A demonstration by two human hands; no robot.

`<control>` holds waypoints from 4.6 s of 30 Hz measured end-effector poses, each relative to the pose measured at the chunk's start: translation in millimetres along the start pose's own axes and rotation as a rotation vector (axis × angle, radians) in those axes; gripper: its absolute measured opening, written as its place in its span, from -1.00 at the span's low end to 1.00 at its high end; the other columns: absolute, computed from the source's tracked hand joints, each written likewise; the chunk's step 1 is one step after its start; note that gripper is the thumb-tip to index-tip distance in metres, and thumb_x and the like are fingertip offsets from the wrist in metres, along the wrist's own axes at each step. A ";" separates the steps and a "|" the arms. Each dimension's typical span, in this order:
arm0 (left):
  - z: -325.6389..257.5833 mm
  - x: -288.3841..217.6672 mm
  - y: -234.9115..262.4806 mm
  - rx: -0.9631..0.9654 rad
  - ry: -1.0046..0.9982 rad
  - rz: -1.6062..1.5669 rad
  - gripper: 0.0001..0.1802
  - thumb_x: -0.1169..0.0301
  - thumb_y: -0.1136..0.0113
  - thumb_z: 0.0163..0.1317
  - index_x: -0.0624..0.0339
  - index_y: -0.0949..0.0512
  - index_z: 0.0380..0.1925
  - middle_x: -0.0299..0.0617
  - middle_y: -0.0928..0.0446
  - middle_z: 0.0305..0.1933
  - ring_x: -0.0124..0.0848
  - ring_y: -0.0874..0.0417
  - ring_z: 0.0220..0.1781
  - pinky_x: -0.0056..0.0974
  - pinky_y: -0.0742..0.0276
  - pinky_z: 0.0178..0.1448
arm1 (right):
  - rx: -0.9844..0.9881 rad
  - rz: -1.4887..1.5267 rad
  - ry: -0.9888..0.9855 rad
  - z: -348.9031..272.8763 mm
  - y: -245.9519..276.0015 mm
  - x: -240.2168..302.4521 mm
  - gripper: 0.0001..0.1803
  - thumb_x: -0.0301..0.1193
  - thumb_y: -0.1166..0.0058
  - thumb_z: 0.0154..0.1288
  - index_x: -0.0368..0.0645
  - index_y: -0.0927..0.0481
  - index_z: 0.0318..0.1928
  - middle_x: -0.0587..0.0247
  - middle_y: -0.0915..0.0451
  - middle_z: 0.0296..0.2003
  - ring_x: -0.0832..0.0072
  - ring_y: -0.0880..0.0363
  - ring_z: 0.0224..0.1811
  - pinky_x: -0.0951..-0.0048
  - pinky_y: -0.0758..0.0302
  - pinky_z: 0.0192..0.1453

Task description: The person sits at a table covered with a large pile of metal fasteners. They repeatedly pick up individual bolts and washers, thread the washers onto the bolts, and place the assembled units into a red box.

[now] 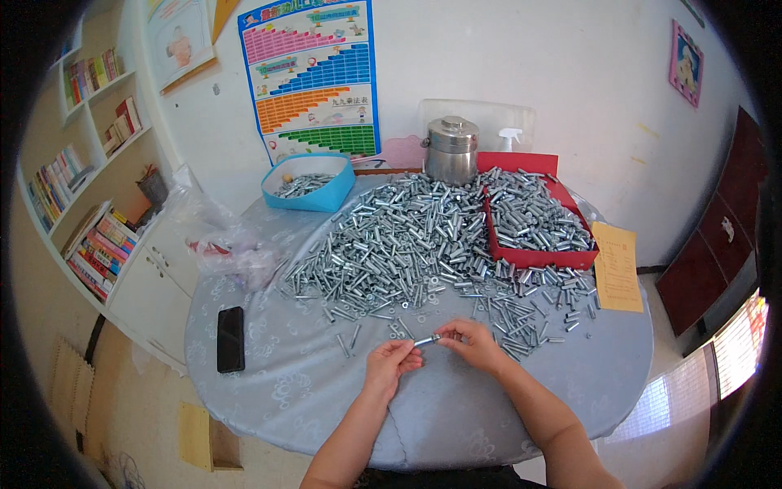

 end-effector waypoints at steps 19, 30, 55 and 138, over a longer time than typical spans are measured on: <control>-5.1 -1.6 -8.0 -0.006 -0.042 0.049 -0.84 0.42 -0.11 0.16 0.32 -0.46 -0.37 -0.10 -0.54 -0.45 -0.41 -0.57 -0.54 -0.39 -0.57 -0.45 | -0.088 0.191 -0.140 -6.2 -2.1 -22.4 -0.77 -0.29 0.04 0.25 -0.21 -0.49 -0.27 0.24 -0.53 -0.49 0.48 -0.50 -0.42 0.50 -0.41 -0.27; -0.2 4.8 -2.3 0.022 0.016 -0.038 -0.85 0.44 -0.08 0.17 0.33 -0.46 -0.34 -0.08 -0.54 -0.42 -0.37 -0.60 -0.49 -0.37 -0.59 -0.37 | -0.147 0.136 0.148 -5.1 5.8 15.5 -0.80 -0.36 -0.13 0.13 -0.23 -0.52 -0.29 0.29 -0.53 -0.46 0.61 -0.48 -0.40 0.58 -0.41 -0.26; -1.7 -3.4 -0.1 -0.054 -0.066 -0.093 -0.85 0.44 -0.09 0.17 0.31 -0.43 -0.34 -0.08 -0.53 -0.40 -0.40 -0.58 -0.46 -0.40 -0.58 -0.36 | -0.014 0.325 -0.104 -5.5 -5.6 -2.2 -0.67 -0.26 0.16 0.33 -0.26 -0.53 -0.16 0.26 -0.53 -0.42 0.60 -0.46 -0.39 0.57 -0.43 -0.29; 71.9 -71.5 -128.0 -0.049 -0.877 1.509 -0.91 0.48 -0.21 -0.05 0.26 -0.56 -0.50 -0.15 -0.51 -0.36 -0.29 -0.48 -0.28 -0.26 -0.43 -0.22 | -0.403 0.066 -0.101 -45.9 83.7 -42.4 -0.80 -0.47 -0.12 0.06 -0.27 -0.48 -0.29 0.27 -0.55 -0.48 0.61 -0.50 -0.44 0.57 -0.46 -0.30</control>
Point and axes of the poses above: each hand's wrist, its own z-axis towards the middle knuckle, its own y-axis out of the back of the hand, x = y × z, the point moved 10 cm from there along z, towards the middle knuckle
